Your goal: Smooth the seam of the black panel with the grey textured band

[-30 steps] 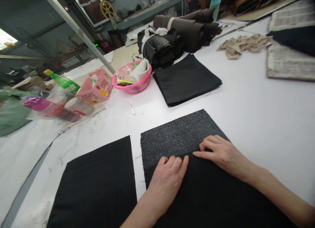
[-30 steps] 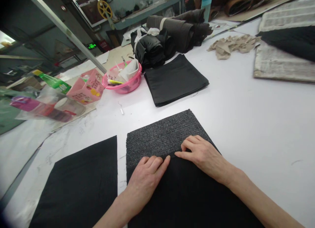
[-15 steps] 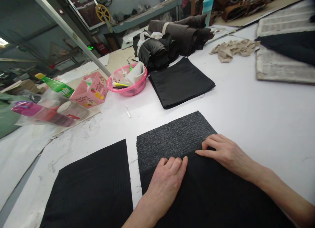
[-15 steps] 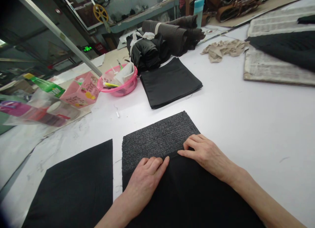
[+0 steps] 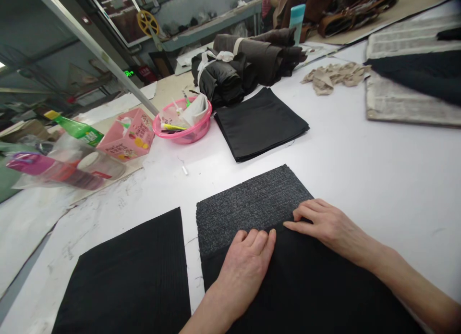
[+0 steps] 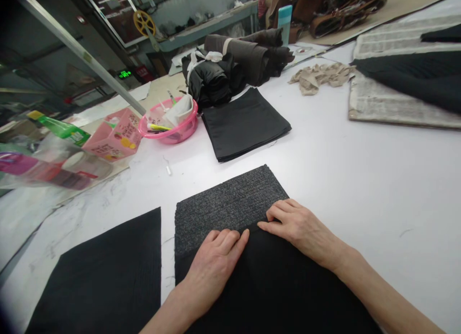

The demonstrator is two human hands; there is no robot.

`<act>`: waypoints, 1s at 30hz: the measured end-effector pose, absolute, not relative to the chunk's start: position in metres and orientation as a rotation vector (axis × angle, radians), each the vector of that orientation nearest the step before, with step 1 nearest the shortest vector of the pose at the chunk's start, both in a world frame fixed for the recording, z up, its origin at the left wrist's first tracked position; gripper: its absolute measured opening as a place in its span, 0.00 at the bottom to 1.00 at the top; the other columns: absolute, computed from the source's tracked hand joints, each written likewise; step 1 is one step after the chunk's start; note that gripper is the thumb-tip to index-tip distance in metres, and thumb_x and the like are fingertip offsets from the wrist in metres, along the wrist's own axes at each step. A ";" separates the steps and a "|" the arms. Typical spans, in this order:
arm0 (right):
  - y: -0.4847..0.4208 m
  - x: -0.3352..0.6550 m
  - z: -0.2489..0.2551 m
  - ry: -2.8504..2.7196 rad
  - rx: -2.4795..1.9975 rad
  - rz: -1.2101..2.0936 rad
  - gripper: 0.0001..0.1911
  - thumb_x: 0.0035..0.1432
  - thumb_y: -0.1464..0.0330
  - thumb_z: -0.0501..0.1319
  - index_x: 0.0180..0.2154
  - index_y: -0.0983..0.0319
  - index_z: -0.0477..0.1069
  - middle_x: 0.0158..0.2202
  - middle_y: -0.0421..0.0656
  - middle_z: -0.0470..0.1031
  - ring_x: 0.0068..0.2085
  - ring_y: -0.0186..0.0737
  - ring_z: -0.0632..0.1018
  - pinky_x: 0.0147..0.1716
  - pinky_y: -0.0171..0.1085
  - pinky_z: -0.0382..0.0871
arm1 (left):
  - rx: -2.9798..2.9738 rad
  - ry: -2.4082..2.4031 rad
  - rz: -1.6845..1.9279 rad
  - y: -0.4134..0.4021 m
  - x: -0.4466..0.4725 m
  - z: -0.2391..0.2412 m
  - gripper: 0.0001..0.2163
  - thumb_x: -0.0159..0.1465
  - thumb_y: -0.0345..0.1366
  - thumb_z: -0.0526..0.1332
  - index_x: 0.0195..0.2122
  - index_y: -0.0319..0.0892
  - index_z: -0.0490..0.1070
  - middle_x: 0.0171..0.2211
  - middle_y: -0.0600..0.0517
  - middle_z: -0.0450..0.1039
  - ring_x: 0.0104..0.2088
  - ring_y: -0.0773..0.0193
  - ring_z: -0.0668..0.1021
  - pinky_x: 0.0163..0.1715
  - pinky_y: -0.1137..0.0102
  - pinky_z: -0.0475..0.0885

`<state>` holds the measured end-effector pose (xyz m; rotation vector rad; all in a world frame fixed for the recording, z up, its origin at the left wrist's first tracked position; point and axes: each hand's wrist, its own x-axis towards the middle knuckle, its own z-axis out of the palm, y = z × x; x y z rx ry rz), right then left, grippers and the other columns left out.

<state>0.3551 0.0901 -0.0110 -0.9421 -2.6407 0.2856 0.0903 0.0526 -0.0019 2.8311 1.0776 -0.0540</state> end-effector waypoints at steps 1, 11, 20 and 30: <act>0.090 0.356 -0.011 -2.641 -0.947 0.292 0.16 0.74 0.70 0.47 0.55 0.55 0.68 0.43 0.45 0.67 0.44 0.42 0.68 0.43 0.42 0.61 | 2.834 1.074 -0.058 0.053 0.091 -0.002 0.23 0.69 0.27 0.53 0.65 0.36 0.52 0.45 0.48 0.67 0.43 0.59 0.70 0.44 0.63 0.67; 0.092 0.368 -0.008 -2.644 -0.977 0.289 0.15 0.74 0.70 0.48 0.54 0.55 0.69 0.42 0.44 0.66 0.44 0.41 0.68 0.44 0.42 0.60 | 2.866 1.074 -0.037 0.058 0.103 -0.001 0.22 0.69 0.28 0.52 0.65 0.37 0.53 0.43 0.48 0.67 0.42 0.59 0.70 0.42 0.63 0.68; 0.093 0.379 -0.007 -2.633 -0.978 0.262 0.15 0.73 0.71 0.49 0.53 0.55 0.70 0.42 0.44 0.67 0.43 0.41 0.69 0.43 0.42 0.61 | 2.861 1.049 -0.053 0.063 0.108 0.003 0.24 0.69 0.27 0.52 0.66 0.37 0.50 0.42 0.48 0.67 0.41 0.60 0.70 0.42 0.63 0.68; 0.091 0.388 -0.007 -2.649 -1.025 0.241 0.15 0.73 0.71 0.49 0.54 0.55 0.69 0.42 0.45 0.67 0.45 0.42 0.68 0.44 0.42 0.61 | 2.918 1.007 -0.046 0.064 0.117 0.002 0.23 0.68 0.25 0.53 0.64 0.33 0.52 0.45 0.47 0.67 0.42 0.60 0.70 0.41 0.64 0.67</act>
